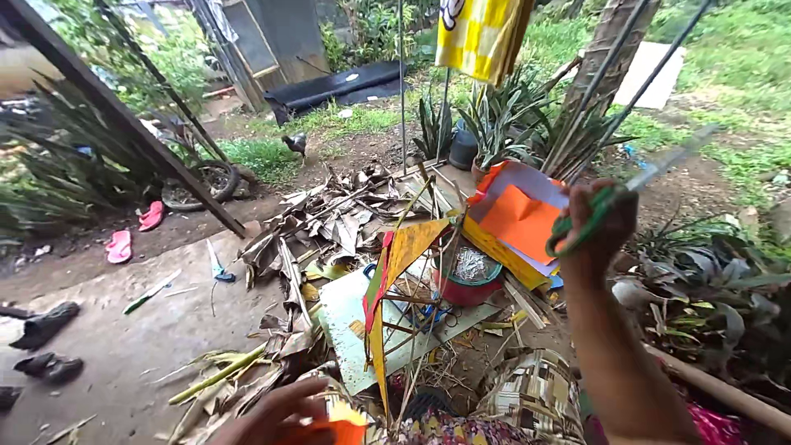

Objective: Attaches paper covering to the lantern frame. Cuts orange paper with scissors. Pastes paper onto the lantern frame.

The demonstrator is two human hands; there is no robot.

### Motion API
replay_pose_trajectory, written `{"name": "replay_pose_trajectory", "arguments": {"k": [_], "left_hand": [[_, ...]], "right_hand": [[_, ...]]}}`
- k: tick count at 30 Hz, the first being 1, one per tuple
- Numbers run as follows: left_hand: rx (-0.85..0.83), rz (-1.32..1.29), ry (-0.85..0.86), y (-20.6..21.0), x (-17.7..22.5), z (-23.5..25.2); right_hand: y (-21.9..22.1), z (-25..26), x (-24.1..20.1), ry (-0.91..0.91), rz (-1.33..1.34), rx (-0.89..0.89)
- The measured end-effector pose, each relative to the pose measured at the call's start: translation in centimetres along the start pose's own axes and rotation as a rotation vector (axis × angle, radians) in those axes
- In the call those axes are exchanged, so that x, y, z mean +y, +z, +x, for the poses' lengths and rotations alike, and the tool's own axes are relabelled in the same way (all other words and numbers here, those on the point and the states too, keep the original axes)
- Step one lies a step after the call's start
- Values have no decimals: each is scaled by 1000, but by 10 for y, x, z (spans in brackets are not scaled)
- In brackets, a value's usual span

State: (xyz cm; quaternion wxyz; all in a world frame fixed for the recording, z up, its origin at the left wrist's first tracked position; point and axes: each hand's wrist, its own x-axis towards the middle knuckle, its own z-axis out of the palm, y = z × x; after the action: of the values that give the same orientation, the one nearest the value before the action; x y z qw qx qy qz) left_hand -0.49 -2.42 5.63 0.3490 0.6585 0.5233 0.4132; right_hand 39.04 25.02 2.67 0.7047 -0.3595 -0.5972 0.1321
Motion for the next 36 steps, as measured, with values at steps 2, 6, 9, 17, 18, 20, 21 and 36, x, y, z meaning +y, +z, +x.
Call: {"name": "replay_pose_trajectory", "arguments": {"k": [2,6,9,17,18,20,21,36], "left_hand": [[-151,10,117,19,8,27],[-370,77,335,50,20,78],[-449,47,280,52,26,103],[101,-626,-294,55,-55,93],[136,-577,-296,63,-68,84],[170,-428,-271,79,-87,69],[182,-342,-247,87,-95,65],[193,23,-218,112,-132,90]], "right_hand": [[8,-61,-62,97,246,-245],[29,-148,-125,402,668,-743],[31,-173,-134,509,548,-771],[47,-200,-117,1057,434,-233],[51,-206,-107,1092,410,-192],[58,-218,-87,1145,332,-159],[61,-222,-80,1167,310,-157],[75,-227,-42,1215,218,-19]]}}
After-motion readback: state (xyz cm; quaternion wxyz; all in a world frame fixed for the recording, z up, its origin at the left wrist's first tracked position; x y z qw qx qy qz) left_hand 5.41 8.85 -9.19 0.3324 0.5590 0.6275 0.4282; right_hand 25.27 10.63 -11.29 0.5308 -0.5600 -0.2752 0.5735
